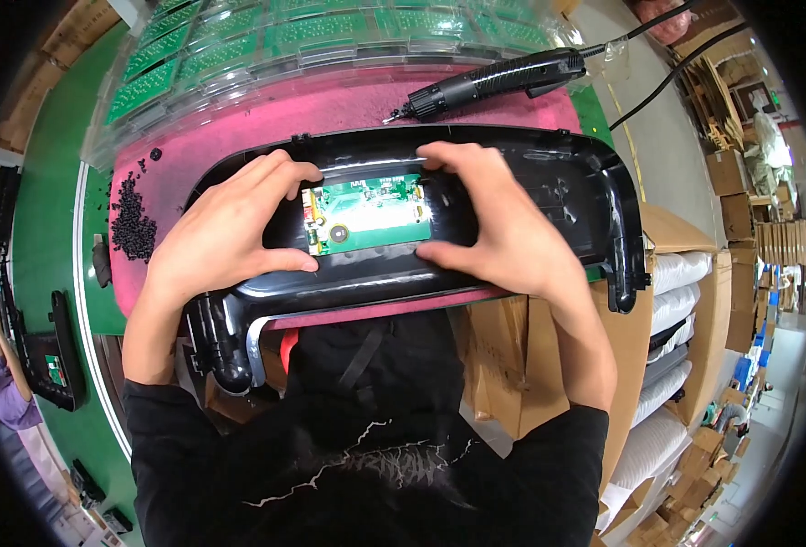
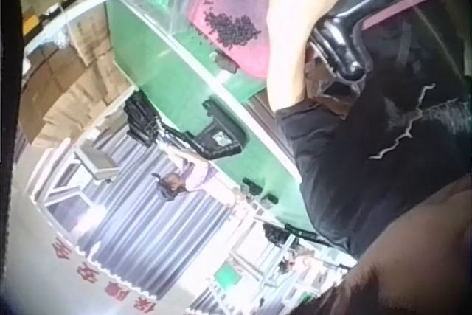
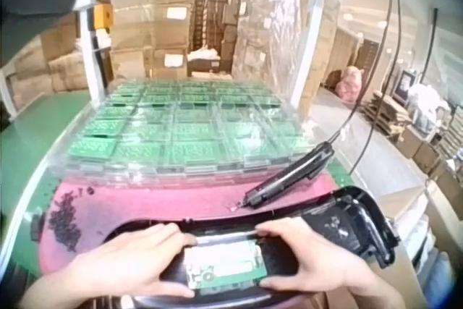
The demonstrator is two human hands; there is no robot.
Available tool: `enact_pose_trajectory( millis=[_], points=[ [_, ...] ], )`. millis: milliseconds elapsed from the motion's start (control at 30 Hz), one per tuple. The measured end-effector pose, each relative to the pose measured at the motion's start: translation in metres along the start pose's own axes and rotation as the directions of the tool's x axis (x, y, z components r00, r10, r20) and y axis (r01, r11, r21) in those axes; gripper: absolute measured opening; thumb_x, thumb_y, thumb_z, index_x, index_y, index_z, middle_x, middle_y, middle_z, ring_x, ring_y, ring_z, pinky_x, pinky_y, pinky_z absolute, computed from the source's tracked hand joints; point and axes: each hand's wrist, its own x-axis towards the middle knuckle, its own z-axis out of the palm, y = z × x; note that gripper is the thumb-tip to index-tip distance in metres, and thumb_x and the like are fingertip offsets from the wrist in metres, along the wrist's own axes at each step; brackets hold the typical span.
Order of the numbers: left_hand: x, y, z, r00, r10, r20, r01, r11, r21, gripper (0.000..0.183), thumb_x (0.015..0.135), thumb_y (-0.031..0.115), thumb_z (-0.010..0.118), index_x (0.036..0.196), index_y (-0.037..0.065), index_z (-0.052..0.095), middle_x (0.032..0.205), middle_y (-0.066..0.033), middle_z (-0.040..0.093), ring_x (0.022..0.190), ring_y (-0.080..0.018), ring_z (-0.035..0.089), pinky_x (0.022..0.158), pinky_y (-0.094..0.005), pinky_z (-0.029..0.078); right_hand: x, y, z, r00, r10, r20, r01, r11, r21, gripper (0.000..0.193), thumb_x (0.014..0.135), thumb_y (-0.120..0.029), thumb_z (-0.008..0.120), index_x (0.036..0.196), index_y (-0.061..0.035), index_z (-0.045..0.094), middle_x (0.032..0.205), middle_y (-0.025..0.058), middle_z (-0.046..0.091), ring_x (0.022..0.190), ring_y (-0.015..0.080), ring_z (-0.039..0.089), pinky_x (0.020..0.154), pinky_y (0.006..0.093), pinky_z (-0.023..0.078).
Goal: Insert a circuit board into a plastic housing, fasten it with an electric screwdriver, and place the completed unit into a box.
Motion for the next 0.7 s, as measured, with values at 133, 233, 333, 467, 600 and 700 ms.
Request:
enact_pose_trajectory(
  millis=[133,233,333,467,600,700],
  points=[
    [-0.001,-0.001,-0.004,1.0,0.002,0.0,-0.002,1.0,-0.03,0.081,0.063,0.03,0.088,0.129,0.003,0.05,0.103,-0.0117,0.055,0.097,-0.0302,0.059,0.084,-0.0411,0.049,0.018,0.004,-0.043,0.898,0.154,-0.413,-0.193,0.98,-0.053,0.039,0.085,-0.01,0.07,0.123,-0.0068,0.062,0.106,0.0077,0.065,0.094,0.0187,0.062,0.089,0.0309,0.047],
    [0.001,0.004,-0.005,1.0,0.024,-0.007,-0.024,0.999,-0.031,0.088,0.06,0.031,0.089,0.133,0.003,0.048,0.104,-0.0119,0.055,0.097,-0.0303,0.059,0.084,-0.0414,0.049,0.026,0.054,-0.091,0.883,0.016,-0.468,-0.385,0.595,-0.706,0.043,0.094,-0.031,0.065,0.132,-0.0115,0.057,0.102,0.0102,0.062,0.091,0.0201,0.06,0.085,0.0309,0.049],
    [0.0,0.002,-0.008,0.999,0.028,-0.026,-0.029,0.998,-0.05,0.093,0.058,0.032,0.089,0.136,0.004,0.046,0.104,-0.0125,0.055,0.097,-0.0306,0.059,0.084,-0.0417,0.049,0.052,0.061,-0.102,0.843,0.454,-0.289,-0.487,0.872,-0.051,0.044,0.096,-0.038,0.065,0.13,-0.011,0.057,0.103,0.0074,0.063,0.09,0.0161,0.061,0.082,0.0301,0.05],
    [-0.005,-0.004,-0.01,0.999,0.02,-0.026,-0.021,0.998,-0.062,0.093,0.063,0.038,0.087,0.138,0.003,0.044,0.104,-0.0132,0.056,0.097,-0.0312,0.059,0.084,-0.0412,0.05,0.081,0.044,-0.071,0.738,0.223,-0.637,-0.119,0.972,0.202,0.05,0.09,-0.022,0.076,0.128,-0.004,0.049,0.102,0.0091,0.062,0.086,0.0135,0.062,0.077,0.0263,0.05],
    [-0.008,-0.014,-0.011,0.997,0.037,-0.068,-0.042,0.997,-0.07,0.088,0.07,0.044,0.083,0.138,0.004,0.044,0.104,-0.014,0.057,0.096,-0.0322,0.06,0.084,-0.0413,0.05,0.111,0.019,-0.031,0.664,-0.107,-0.74,0.289,0.95,0.121,0.045,0.09,-0.015,0.074,0.124,0.0007,0.05,0.103,0.0116,0.066,0.103,0.0175,0.065,0.087,0.0364,0.054],
    [-0.007,-0.019,-0.012,0.998,-0.003,-0.07,-0.004,0.995,-0.104,0.075,0.077,0.037,0.08,0.136,0.004,0.047,0.102,-0.0148,0.058,0.094,-0.0321,0.062,0.084,-0.0413,0.05,0.121,-0.006,-0.005,0.918,0.201,-0.342,0.065,0.775,0.629,0.035,0.094,-0.021,0.069,0.117,0.0018,0.056,0.097,0.0072,0.066,0.094,0.0193,0.065,0.084,0.0315,0.052]
  ],
)
